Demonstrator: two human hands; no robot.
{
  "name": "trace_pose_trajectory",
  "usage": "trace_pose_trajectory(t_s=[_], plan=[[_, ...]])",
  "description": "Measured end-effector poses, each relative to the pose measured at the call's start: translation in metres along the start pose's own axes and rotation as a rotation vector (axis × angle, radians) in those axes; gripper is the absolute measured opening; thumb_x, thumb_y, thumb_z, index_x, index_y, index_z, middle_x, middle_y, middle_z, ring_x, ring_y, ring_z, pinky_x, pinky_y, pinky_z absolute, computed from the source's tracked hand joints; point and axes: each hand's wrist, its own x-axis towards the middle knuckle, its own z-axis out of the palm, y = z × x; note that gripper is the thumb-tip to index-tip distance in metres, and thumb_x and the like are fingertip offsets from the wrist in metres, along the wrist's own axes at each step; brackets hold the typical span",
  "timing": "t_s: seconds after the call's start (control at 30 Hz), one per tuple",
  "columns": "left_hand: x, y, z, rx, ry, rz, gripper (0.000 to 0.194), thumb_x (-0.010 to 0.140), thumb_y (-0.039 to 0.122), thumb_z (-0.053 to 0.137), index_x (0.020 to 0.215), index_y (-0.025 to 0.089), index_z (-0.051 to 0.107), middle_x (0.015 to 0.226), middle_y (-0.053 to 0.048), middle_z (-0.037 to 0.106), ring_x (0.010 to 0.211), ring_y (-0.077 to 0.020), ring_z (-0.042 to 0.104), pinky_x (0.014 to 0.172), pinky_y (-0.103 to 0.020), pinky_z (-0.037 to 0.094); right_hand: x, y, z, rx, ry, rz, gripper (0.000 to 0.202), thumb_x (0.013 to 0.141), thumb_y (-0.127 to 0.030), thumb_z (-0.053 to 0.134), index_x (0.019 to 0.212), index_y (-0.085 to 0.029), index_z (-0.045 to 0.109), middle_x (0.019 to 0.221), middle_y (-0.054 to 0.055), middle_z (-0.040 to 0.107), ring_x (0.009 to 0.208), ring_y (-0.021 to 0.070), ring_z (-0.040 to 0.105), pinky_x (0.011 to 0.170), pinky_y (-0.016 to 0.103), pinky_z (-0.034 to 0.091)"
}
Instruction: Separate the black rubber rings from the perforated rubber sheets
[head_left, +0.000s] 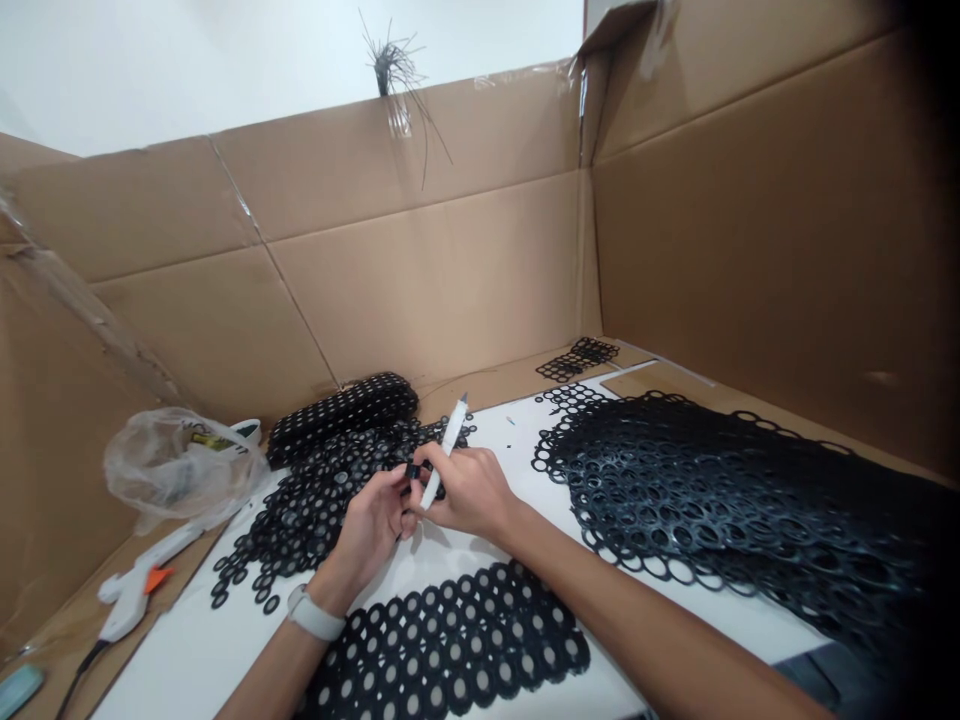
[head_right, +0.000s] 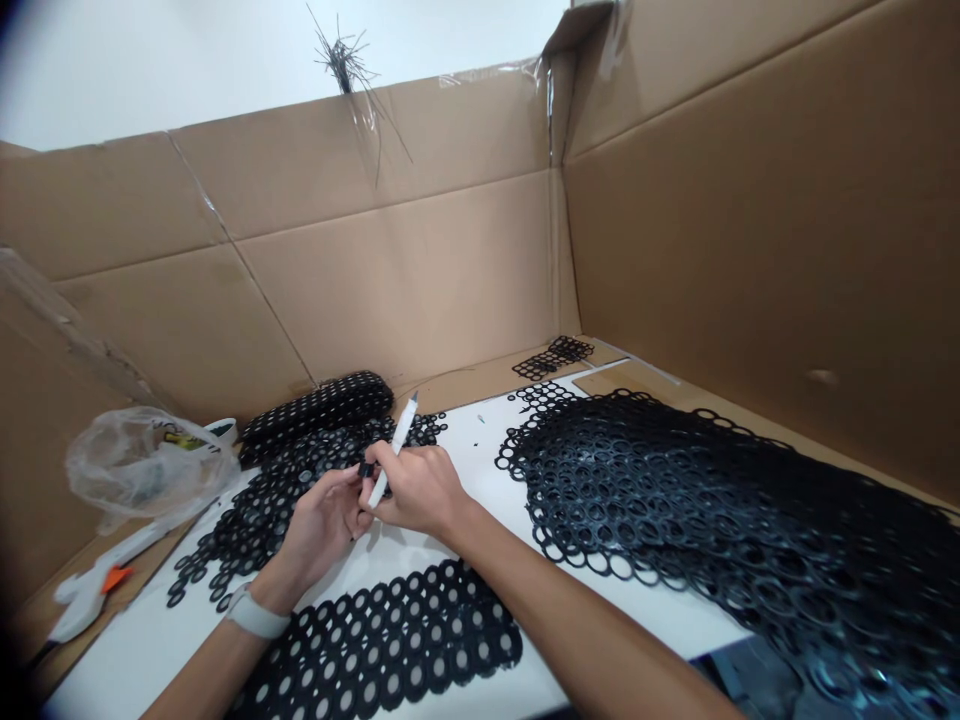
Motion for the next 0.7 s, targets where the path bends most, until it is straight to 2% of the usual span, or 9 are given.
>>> trace_pose_trajectory(t_s=[0.33,0.57,0.7], plan=[[-0.001,0.0,0.001,-0.045,-0.014,0.005,0.019,0.085,0.032,0.076,0.085,0.014,0.07,0.077,-0.002,0.062,0.06,-0.0119,0.052,0.047,-0.022,0.044,-0.001,0.0,0.001,-0.023,0.032,0.007,0.028,0.09,-0.034,0.06,0.114,-0.023,0.066,0.077,0.0,0.077,0.072,0.0187,0.073,0.062,0.026,0.034],[-0.001,0.001,0.001,-0.06,-0.016,0.005,0.018,0.084,0.029,0.078,0.086,0.012,0.07,0.078,-0.002,0.064,0.061,-0.0123,0.055,0.05,-0.022,0.048,-0.001,0.005,0.009,-0.023,0.173,-0.089,0.025,0.087,-0.033,0.062,0.11,-0.022,0.064,0.071,-0.003,0.074,0.062,0.0175,0.07,0.058,0.026,0.031],[-0.001,0.001,0.001,-0.062,-0.029,0.01,0.021,0.084,0.031,0.079,0.085,0.012,0.071,0.074,-0.002,0.062,0.06,-0.0124,0.054,0.048,-0.022,0.047,-0.002,0.007,0.01,-0.021,0.17,-0.113,0.025,0.087,-0.033,0.063,0.11,-0.022,0.063,0.073,-0.003,0.074,0.063,0.0171,0.071,0.058,0.026,0.032]])
